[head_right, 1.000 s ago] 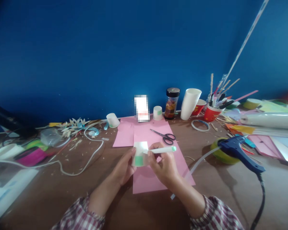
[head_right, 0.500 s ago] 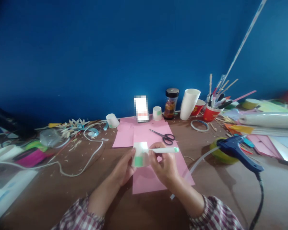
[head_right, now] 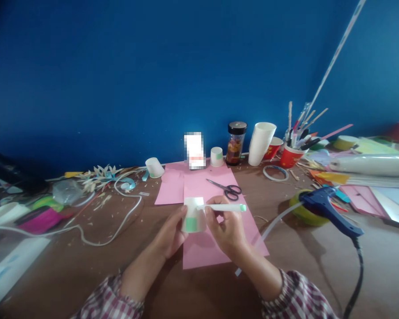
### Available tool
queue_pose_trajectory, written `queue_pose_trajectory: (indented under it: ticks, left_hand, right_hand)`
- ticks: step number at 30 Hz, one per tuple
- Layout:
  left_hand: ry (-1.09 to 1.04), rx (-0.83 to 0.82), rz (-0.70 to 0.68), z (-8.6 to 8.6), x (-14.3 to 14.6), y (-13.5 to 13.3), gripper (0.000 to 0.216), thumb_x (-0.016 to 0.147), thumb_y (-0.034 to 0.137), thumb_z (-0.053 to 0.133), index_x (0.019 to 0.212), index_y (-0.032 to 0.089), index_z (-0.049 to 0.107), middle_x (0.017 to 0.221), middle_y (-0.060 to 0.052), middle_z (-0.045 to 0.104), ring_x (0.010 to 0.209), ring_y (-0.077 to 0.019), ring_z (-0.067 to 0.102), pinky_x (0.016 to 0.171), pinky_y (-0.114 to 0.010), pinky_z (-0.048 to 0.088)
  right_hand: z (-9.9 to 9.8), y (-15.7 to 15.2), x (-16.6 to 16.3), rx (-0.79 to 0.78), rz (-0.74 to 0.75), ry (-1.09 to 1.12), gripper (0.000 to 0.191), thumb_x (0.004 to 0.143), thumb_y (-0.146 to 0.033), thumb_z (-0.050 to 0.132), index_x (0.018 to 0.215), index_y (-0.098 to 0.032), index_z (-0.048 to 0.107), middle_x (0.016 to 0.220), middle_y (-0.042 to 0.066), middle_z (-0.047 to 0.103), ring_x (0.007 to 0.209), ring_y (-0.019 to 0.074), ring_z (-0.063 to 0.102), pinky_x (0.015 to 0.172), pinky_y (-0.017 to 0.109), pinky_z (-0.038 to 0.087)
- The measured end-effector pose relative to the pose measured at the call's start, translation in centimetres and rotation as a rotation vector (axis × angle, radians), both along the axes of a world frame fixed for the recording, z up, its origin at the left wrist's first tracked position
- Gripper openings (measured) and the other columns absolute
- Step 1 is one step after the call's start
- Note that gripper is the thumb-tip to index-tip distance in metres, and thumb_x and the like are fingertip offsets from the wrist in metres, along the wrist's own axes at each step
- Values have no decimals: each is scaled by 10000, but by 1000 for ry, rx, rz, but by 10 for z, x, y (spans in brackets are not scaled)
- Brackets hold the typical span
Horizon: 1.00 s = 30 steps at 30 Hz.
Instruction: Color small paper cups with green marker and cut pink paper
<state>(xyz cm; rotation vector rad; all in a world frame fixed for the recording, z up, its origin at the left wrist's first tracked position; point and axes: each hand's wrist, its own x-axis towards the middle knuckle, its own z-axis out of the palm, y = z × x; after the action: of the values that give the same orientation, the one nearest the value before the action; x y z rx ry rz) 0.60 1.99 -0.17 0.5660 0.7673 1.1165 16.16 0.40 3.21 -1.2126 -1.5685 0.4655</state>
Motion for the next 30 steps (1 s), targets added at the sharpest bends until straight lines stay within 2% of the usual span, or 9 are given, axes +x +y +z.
queue_pose_trajectory:
  ticks: [9,14,30]
  left_hand:
    - [7,32,-27,0,0,0,246,776,348,674,914,145,676,912,-84,682,842,-191,614,767,-288,459]
    - [-4,-4,-1,-1,0,1,255,741,343,711,900,146,678,933,-84,680,919,-208,608,833,-312,452]
    - [-12,-26,3,-3,0,0,259,741,344,708,911,152,669,940,-73,686,980,-220,610,887,-327,439]
  right_hand:
    - [-2,1,1,-8,34,14,110,878,-258,493,813,-185,541,675,-8,564,535,98,517,441,188,394]
    - [0,0,0,1,15,12,117,878,-254,492,797,-183,537,663,-9,555,534,100,514,468,199,407]
    - [-5,4,3,-1,9,20,94,860,-246,498,802,-189,544,670,-2,570,553,113,523,486,204,422]
